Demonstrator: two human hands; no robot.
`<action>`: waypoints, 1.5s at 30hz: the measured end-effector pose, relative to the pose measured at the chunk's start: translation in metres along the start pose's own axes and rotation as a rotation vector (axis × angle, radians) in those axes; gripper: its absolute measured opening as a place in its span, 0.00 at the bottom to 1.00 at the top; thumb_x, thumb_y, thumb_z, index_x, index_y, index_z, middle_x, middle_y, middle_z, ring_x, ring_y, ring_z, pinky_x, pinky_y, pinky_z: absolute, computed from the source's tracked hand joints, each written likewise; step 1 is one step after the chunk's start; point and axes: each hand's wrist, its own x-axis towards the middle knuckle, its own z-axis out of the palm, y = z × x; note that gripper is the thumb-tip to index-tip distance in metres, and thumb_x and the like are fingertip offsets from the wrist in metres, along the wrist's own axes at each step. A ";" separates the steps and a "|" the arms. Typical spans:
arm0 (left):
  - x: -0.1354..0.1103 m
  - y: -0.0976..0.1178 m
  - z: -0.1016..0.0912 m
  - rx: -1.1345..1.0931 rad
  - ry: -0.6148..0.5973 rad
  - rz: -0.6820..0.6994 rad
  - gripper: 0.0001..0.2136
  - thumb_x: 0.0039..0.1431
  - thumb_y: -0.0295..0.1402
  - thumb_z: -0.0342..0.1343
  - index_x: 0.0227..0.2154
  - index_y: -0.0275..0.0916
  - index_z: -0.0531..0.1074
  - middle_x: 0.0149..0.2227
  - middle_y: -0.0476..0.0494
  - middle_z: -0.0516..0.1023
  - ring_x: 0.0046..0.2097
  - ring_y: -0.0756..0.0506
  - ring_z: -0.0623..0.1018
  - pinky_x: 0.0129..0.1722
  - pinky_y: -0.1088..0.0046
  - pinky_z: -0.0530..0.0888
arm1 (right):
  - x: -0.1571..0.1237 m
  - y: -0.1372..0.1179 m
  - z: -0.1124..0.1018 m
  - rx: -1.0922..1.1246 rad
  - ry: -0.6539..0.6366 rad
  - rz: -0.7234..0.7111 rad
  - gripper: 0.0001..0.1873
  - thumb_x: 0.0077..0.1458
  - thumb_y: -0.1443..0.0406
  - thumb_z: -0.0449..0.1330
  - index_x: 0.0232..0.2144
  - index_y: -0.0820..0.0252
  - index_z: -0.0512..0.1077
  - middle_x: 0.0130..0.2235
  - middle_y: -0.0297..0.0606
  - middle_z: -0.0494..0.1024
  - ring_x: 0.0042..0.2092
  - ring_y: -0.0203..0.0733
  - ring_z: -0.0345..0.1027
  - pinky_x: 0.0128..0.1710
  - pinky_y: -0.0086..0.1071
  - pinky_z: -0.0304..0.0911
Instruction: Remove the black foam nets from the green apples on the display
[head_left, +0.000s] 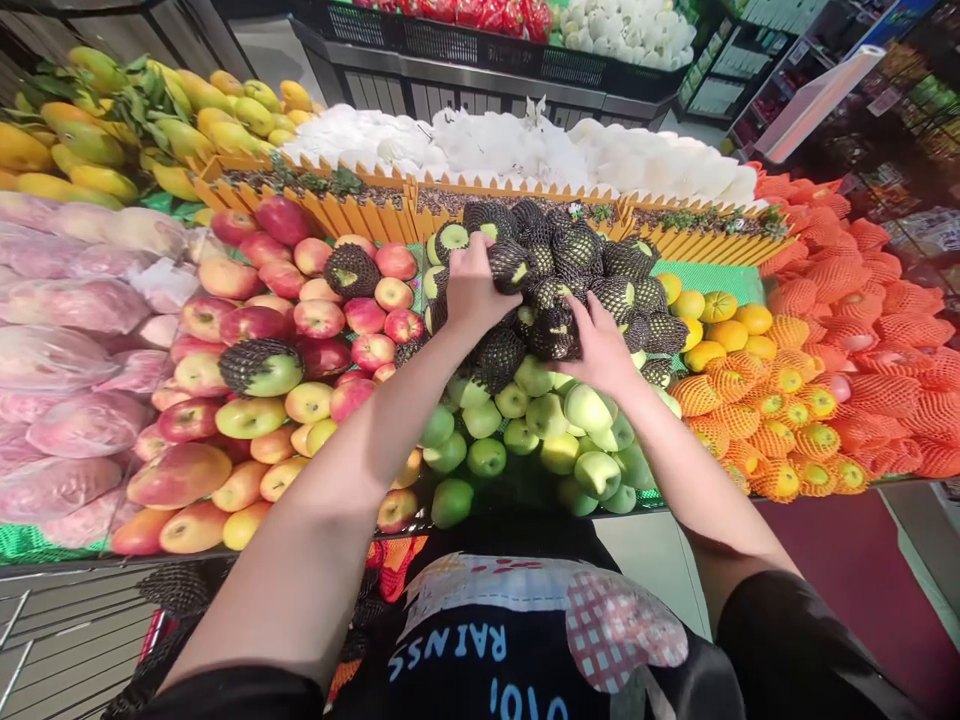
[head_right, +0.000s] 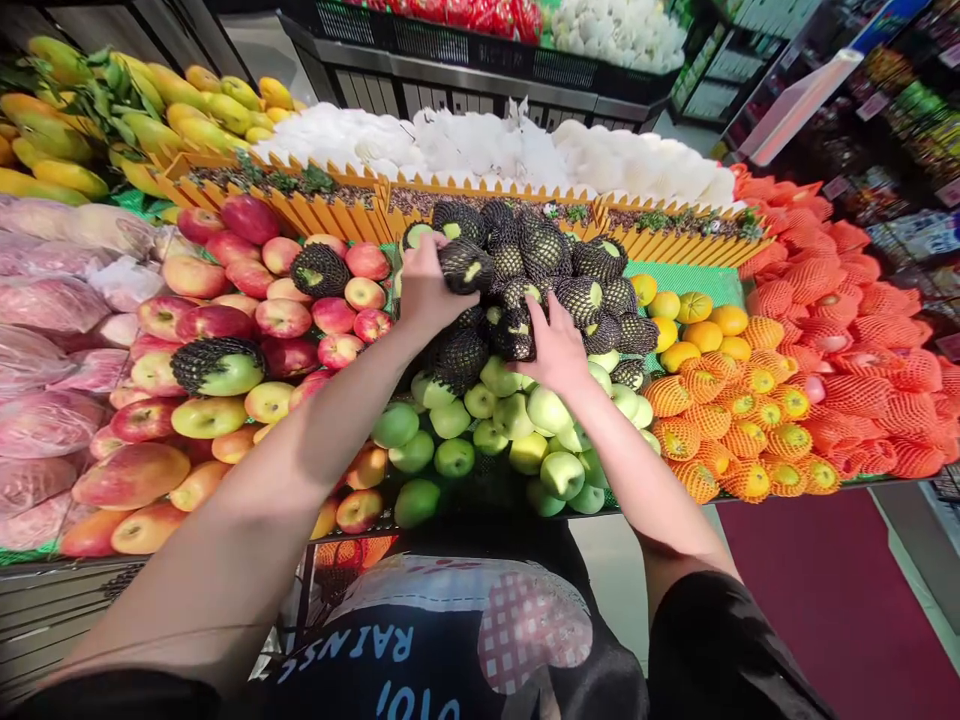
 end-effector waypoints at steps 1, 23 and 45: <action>0.012 -0.005 0.014 0.057 -0.061 -0.010 0.32 0.42 0.30 0.71 0.51 0.41 0.64 0.50 0.40 0.76 0.57 0.32 0.72 0.57 0.52 0.71 | -0.015 -0.002 -0.007 -0.026 0.019 0.018 0.60 0.46 0.57 0.74 0.72 0.65 0.47 0.73 0.64 0.47 0.71 0.75 0.46 0.66 0.65 0.53; -0.157 0.043 0.033 0.482 -0.858 0.749 0.36 0.52 0.28 0.66 0.64 0.30 0.61 0.64 0.25 0.67 0.62 0.31 0.68 0.57 0.56 0.71 | -0.152 -0.049 0.104 0.253 -0.568 0.096 0.48 0.37 0.54 0.79 0.57 0.66 0.67 0.45 0.51 0.84 0.47 0.60 0.79 0.44 0.42 0.73; -0.223 0.011 -0.040 0.195 -0.898 0.127 0.30 0.53 0.48 0.62 0.56 0.41 0.67 0.50 0.36 0.80 0.53 0.33 0.80 0.53 0.57 0.77 | -0.216 0.042 0.073 0.073 -0.067 0.049 0.34 0.53 0.65 0.69 0.61 0.63 0.68 0.60 0.54 0.75 0.59 0.64 0.69 0.57 0.56 0.70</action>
